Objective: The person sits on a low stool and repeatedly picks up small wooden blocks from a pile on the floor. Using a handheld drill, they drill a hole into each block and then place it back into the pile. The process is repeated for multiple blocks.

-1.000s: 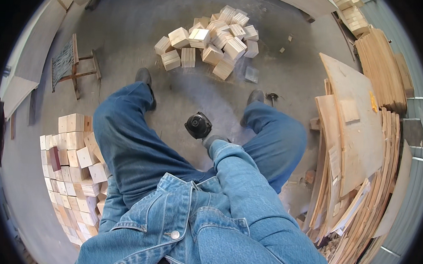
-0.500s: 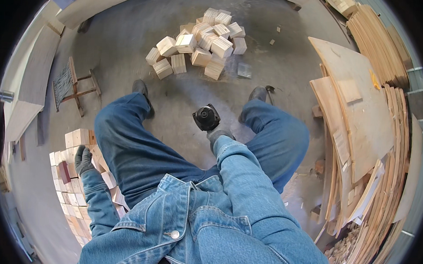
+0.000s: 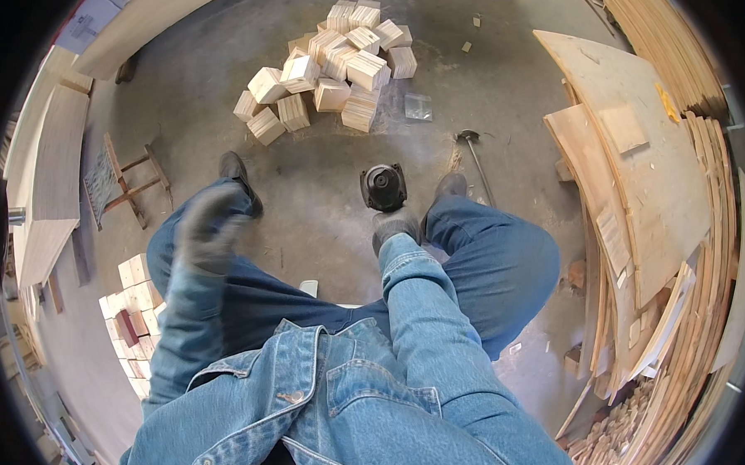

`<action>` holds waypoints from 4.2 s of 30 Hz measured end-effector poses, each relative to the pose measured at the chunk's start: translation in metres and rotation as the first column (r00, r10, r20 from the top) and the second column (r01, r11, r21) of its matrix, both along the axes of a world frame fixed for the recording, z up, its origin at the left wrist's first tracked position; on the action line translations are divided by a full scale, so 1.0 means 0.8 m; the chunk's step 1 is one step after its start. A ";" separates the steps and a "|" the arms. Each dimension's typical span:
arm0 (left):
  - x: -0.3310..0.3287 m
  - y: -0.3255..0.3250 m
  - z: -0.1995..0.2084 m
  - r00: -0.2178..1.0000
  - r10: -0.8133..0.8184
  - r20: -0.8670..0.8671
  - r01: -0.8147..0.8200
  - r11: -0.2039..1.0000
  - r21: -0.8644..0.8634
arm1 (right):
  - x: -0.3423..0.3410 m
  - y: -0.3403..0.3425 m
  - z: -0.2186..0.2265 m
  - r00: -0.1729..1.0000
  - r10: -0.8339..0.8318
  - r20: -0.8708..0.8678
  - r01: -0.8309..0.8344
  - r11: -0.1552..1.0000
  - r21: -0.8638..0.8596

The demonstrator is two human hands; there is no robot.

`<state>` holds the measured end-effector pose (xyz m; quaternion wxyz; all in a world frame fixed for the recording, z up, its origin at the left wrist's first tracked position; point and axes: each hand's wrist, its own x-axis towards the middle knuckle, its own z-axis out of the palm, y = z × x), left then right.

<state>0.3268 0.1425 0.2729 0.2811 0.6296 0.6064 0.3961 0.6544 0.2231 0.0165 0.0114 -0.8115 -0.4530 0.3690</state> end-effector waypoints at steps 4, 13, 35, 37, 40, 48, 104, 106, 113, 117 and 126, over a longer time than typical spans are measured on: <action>0.082 0.004 -0.121 0.886 -0.405 -0.226 0.258 0.835 -0.486 | -0.046 0.033 0.017 0.984 0.179 -0.019 -0.180 0.984 -0.018; 0.156 -0.013 -0.214 0.413 -0.887 0.206 0.396 -0.029 -0.918 | -0.043 0.066 -0.044 0.992 0.119 -0.033 -0.121 0.988 -0.097; 0.190 0.017 -0.323 0.236 -0.790 0.566 0.339 -0.479 -0.810 | -0.024 0.166 -0.031 0.972 0.230 -0.043 -0.232 0.920 -0.315; 0.191 0.003 -0.313 0.227 -0.791 0.568 0.311 -0.494 -0.812 | -0.018 0.168 -0.048 0.985 0.134 -0.110 -0.164 0.927 -0.337; 0.175 0.079 -0.270 0.240 -0.845 0.478 0.307 -0.401 -0.863 | 0.001 0.160 -0.088 0.989 0.072 -0.132 -0.094 0.982 -0.165; 0.157 0.144 -0.294 0.257 -0.928 0.269 0.195 -0.222 -0.955 | 0.004 0.185 -0.163 0.989 -0.109 -0.098 0.046 0.867 -0.496; 0.061 0.164 -0.059 0.713 -0.698 -0.058 0.389 0.464 -0.796 | -0.063 0.162 -0.054 0.990 0.139 0.014 -0.130 0.954 -0.271; 0.058 0.166 -0.066 0.731 -0.681 -0.050 0.424 0.511 -0.748 | -0.052 0.166 -0.062 0.993 0.114 0.019 -0.101 0.933 -0.345; 0.029 0.237 -0.100 0.883 -0.453 -0.120 0.322 0.772 -0.547 | -0.036 0.168 -0.069 0.993 -0.096 -0.072 0.056 0.903 -0.426; -0.005 0.322 -0.136 0.983 -0.181 -0.041 0.137 0.857 -0.496 | -0.037 0.166 -0.072 0.996 -0.082 -0.041 0.063 0.935 -0.350; -0.066 0.500 -0.225 0.922 0.005 -0.386 -0.225 0.820 -0.527 | -0.038 0.145 -0.104 0.976 -0.193 -0.105 0.146 0.926 -0.348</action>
